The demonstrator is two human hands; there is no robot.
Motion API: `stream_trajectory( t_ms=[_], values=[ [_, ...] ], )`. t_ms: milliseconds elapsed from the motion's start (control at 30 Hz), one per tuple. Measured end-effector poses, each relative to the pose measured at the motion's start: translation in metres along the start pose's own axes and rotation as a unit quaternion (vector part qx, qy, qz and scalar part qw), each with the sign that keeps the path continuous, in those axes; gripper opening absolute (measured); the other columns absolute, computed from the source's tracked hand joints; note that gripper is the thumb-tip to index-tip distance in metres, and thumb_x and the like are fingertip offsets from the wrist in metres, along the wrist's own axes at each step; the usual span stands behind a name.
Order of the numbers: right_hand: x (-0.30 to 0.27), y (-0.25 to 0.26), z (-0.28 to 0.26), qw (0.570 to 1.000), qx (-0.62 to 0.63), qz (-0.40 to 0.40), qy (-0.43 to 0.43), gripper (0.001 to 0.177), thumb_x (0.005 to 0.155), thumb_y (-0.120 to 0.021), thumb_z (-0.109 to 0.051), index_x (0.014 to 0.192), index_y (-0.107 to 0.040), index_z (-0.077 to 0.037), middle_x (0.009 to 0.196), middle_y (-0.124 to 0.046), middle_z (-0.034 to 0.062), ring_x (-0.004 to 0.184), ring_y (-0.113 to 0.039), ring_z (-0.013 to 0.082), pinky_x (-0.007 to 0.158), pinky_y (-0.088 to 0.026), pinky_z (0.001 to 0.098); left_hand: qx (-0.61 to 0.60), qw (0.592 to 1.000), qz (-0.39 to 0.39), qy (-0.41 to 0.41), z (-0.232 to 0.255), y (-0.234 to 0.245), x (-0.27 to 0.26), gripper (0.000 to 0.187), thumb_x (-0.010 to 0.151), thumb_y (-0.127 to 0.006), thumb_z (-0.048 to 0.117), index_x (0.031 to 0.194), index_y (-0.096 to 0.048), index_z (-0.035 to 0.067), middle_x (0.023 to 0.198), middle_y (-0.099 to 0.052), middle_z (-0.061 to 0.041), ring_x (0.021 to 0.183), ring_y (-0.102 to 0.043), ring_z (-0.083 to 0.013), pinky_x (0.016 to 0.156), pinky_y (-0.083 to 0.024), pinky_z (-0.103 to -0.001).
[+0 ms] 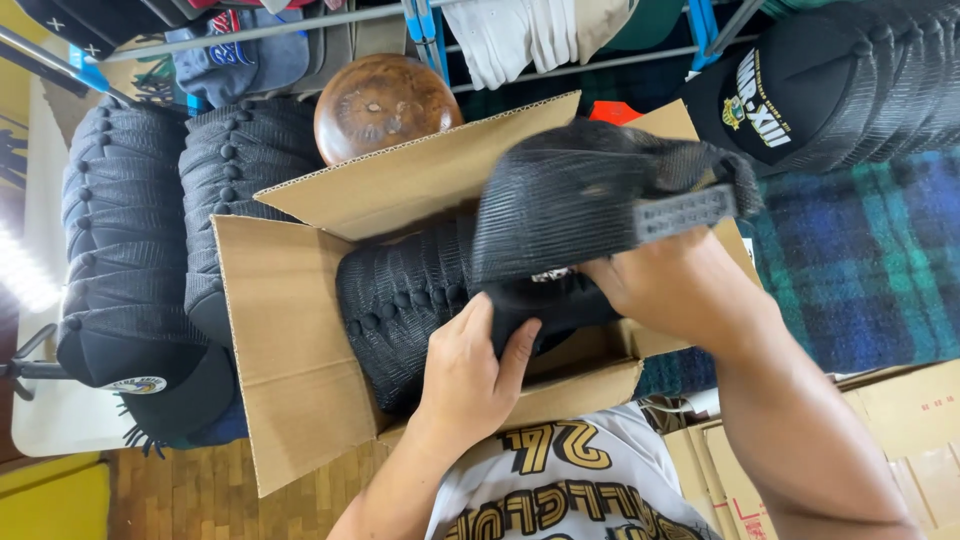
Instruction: The person places several black baseball caps into a cardboard box and seals it with packing tape.
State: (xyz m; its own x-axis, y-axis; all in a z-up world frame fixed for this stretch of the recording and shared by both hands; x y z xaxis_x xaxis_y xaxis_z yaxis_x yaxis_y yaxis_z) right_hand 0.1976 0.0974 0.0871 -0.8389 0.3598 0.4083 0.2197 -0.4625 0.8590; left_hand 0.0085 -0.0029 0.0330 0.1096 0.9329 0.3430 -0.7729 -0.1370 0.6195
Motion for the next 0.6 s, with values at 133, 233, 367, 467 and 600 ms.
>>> stream_trajectory(
  t_ms=[133,233,367,467,600],
  values=[
    [-0.015,0.021,-0.024,0.917,0.222,0.211,-0.257,0.023,0.098,-0.078,-0.015,0.111,-0.068,0.000,0.106,-0.071,0.0168,0.101,-0.064,0.0321,0.093,-0.047,0.0434,-0.049,0.990,0.085,0.104,0.001,0.012,0.003,0.031,0.102,-0.057,0.034,0.095,-0.059,0.004,0.084,-0.066,-0.010,0.076,-0.068,-0.0300,0.065,-0.051,-0.040],
    [-0.041,-0.003,-0.050,0.781,0.352,0.347,-0.382,0.056,0.093,-0.076,-0.017,0.136,-0.045,0.000,0.131,-0.052,0.0207,0.122,-0.054,0.0313,0.109,-0.043,0.0397,-0.100,0.983,0.118,0.096,0.008,0.016,0.007,0.027,0.101,-0.057,0.031,0.094,-0.065,0.006,0.086,-0.072,-0.007,0.079,-0.071,-0.0237,0.069,-0.053,-0.035],
    [-0.083,-0.060,-0.071,0.362,0.673,0.236,-0.600,0.025,0.086,-0.075,0.000,0.079,-0.052,-0.007,0.062,-0.043,-0.0041,0.050,-0.040,0.0081,0.039,-0.025,0.0277,-0.152,0.981,0.081,0.088,0.018,0.017,0.013,0.036,0.097,-0.063,0.040,0.110,-0.067,0.006,0.105,-0.074,-0.010,0.099,-0.073,-0.0244,0.084,-0.056,-0.036],
    [-0.090,-0.043,-0.068,0.529,0.589,0.140,-0.595,0.052,0.086,-0.077,-0.016,0.061,-0.031,-0.012,0.048,-0.033,-0.0011,0.038,-0.034,0.0123,0.034,-0.023,0.0303,-0.007,0.941,0.339,0.012,0.018,0.048,0.022,0.063,0.090,-0.068,0.052,0.124,-0.043,0.006,0.124,-0.050,-0.011,0.136,-0.048,-0.0308,0.082,-0.052,-0.028],
    [-0.098,-0.029,-0.064,0.663,0.454,0.030,-0.595,0.064,0.081,-0.083,-0.029,0.054,-0.027,-0.013,0.052,-0.036,-0.0043,0.046,-0.036,0.0107,0.043,-0.027,0.0305,0.170,0.934,0.303,-0.084,0.032,0.078,0.025,0.091,0.096,-0.076,0.048,0.156,-0.024,0.002,0.158,-0.038,-0.023,0.158,-0.033,-0.0497,0.138,-0.033,-0.069]
  ],
)
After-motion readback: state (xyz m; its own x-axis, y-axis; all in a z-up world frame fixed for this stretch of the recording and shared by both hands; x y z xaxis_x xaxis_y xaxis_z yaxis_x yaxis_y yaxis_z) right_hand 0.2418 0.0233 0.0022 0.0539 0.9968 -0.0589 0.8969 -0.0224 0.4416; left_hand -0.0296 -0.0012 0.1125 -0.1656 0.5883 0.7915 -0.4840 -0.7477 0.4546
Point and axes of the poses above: each hand's wrist, its own x-axis towards the middle knuckle, its own y-axis out of the back of the hand, z = x × y, the point moved 2 cm from there along x, towards the middle knuckle
